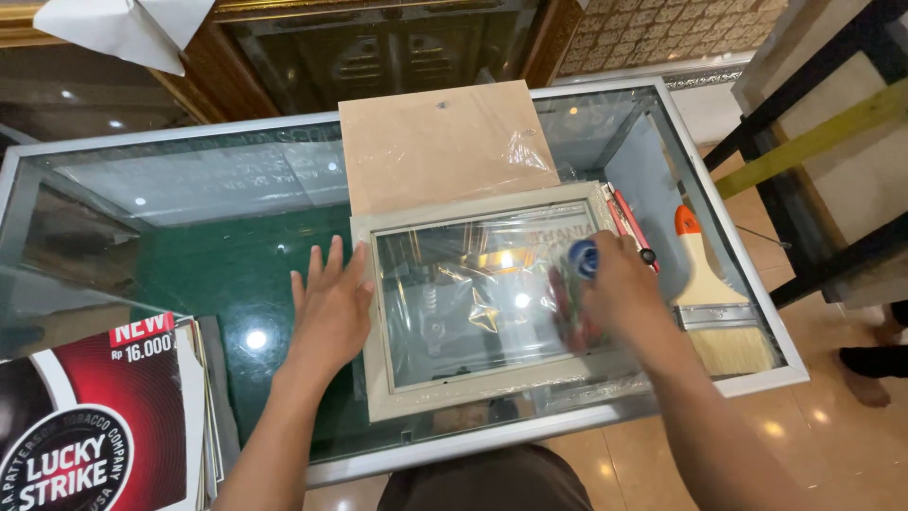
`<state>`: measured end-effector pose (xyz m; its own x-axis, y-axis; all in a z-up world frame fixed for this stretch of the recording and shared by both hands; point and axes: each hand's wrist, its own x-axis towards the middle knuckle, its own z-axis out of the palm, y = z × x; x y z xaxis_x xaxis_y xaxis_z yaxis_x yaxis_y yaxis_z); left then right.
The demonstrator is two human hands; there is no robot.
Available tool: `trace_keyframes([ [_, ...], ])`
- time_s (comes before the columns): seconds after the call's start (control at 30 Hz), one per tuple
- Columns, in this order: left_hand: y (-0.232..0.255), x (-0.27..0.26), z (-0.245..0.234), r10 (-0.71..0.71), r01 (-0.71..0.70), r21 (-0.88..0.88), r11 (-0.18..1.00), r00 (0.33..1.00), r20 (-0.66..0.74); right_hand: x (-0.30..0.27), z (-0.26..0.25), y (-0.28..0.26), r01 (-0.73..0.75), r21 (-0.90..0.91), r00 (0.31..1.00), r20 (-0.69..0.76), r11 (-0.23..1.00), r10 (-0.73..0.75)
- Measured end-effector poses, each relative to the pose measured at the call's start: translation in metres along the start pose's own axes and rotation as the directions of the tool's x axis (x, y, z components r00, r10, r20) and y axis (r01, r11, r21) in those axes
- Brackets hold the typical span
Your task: Cleaning and prepping a picture frame using a brush and cleaning solution on a workbench.
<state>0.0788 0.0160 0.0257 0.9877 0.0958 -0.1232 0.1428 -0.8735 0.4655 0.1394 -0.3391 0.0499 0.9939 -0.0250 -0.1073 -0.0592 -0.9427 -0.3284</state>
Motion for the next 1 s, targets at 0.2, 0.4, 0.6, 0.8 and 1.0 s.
trace_keyframes([
  [0.2,-0.013,0.010,0.025,0.027,-0.033,-0.043,0.999,0.989,-0.143,-0.033,0.042,-0.100,0.261,0.013,0.948,0.184,0.965,-0.259],
  [0.4,-0.020,0.009,0.030,0.048,-0.051,-0.010,0.999,0.981,-0.187,-0.025,0.039,-0.075,0.369,0.498,0.873,0.103,0.785,-0.476],
  [0.6,-0.015,0.001,0.027,0.078,-0.109,-0.107,0.988,0.962,-0.262,0.014,0.003,0.010,0.217,0.162,0.960,-0.213,0.963,-0.181],
  [0.8,-0.010,-0.004,0.017,0.167,-0.330,-0.249,0.911,0.845,-0.509,-0.010,0.013,-0.002,0.297,0.513,0.905,-0.420,0.805,-0.066],
  [1.0,-0.025,0.003,0.036,0.186,-0.264,-0.142,0.954,0.894,-0.408,-0.027,-0.004,0.000,0.635,0.398,0.695,-0.669,0.662,-0.264],
])
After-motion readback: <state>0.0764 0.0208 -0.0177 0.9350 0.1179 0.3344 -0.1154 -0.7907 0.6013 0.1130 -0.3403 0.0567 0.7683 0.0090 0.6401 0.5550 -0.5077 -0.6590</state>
